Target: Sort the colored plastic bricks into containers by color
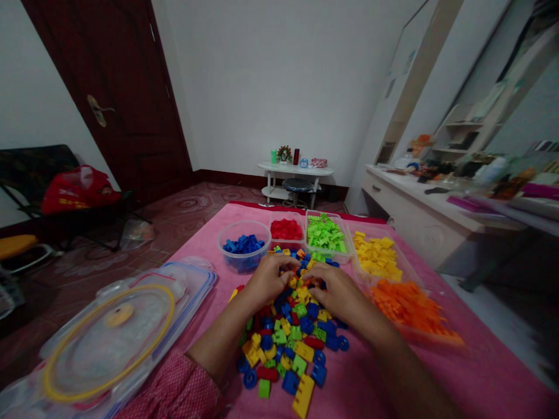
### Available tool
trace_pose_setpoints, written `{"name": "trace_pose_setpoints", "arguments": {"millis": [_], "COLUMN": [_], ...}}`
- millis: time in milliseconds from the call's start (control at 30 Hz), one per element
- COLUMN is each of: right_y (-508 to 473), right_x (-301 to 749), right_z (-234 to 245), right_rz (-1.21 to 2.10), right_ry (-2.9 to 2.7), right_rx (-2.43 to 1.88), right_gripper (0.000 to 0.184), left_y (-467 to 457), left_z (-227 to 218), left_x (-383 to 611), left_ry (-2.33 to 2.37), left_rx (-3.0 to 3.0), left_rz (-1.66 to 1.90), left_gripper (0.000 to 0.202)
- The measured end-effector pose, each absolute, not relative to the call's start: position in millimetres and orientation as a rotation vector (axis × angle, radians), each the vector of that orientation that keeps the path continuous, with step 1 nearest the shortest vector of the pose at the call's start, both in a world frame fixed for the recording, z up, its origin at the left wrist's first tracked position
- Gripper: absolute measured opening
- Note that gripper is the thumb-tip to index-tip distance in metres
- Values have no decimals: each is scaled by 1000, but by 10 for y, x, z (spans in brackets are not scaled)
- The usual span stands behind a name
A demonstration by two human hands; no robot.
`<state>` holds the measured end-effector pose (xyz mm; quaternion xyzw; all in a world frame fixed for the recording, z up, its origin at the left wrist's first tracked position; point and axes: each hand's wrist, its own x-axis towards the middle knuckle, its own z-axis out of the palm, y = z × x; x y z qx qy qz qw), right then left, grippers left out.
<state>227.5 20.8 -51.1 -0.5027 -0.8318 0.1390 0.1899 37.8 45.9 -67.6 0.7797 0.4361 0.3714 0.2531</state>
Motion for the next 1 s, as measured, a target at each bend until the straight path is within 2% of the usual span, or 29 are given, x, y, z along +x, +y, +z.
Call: {"name": "trace_pose_setpoints", "arguments": {"millis": [67,133,367,433,567,700,800,1000], "right_y": [170,148,187,185,164,165,167,165], "right_x": [2208,2191,2279,2279,2257,2238,2242,2261], "right_z": [-561,-605,-633,-639,-678,-703,-713,-773], "right_rz": [425,414,367,363,385,345,303,345], "right_ry": [-2370,-2384,-2407,-2416,-2409,-2414,-2417,-2438], "right_rx": [-1369,-1417,-1578,-1564,-1476,-1553,-1650,-1534], "right_gripper": [41,41,9,12,32,29,22,22], "left_y": [469,467,389,361,321,309,314,334], "left_z": [-700,-724,-648,-611,-588,-612,-626,-609], "left_x": [364,351,263,243,244,300,354,376], "left_ry": [1217,1257,1471,1514,1518,1552,1657,1811], "left_rx": [2132,2169,2324,2329,2366,2386,2364,2331], "left_rz": [936,853,576,513,427,411,414,290], "left_gripper": [34,36,36,40,46,51,44,23]}}
